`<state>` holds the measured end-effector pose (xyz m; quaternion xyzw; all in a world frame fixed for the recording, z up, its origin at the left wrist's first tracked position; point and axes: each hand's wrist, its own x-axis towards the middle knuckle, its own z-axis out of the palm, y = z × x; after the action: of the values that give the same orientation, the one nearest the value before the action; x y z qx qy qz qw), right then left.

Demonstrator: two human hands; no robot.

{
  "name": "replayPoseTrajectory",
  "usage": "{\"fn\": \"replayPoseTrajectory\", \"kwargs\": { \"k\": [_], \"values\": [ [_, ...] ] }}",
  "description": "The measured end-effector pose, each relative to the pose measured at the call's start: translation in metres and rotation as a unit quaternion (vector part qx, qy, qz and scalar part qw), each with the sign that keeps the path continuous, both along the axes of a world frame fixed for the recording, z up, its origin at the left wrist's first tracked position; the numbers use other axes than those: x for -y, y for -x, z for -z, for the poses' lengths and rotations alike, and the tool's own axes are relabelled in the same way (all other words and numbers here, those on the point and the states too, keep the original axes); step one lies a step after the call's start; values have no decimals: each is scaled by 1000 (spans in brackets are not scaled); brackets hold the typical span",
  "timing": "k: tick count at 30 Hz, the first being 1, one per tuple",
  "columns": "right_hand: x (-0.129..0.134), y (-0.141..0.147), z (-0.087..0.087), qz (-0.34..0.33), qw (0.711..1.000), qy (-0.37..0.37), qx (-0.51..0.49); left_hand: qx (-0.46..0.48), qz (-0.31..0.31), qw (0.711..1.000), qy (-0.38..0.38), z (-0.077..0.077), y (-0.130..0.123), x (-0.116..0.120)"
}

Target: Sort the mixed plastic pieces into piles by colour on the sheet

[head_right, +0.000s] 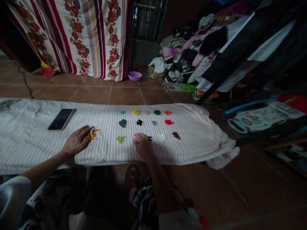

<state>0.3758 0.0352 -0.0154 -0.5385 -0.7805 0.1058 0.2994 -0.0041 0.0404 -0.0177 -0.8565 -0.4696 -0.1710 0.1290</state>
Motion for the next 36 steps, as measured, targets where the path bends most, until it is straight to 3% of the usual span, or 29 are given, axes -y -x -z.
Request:
{"fn": "replayPoseTrajectory", "kwargs": {
  "k": [9, 14, 24, 36],
  "values": [
    [1, 4, -7, 15, 998, 30, 58, 70, -28, 996, 53, -5, -3, 2],
    [1, 5, -6, 26, 999, 31, 31, 70, -22, 995, 64, -6, -4, 2],
    [-4, 11, -4, 59, 997, 26, 34, 122, -75, 986, 88, -8, -8, 4],
    [0, 7, -9, 11, 998, 37, 53, 123, -84, 984, 102, -11, -8, 5]
  ]
}}
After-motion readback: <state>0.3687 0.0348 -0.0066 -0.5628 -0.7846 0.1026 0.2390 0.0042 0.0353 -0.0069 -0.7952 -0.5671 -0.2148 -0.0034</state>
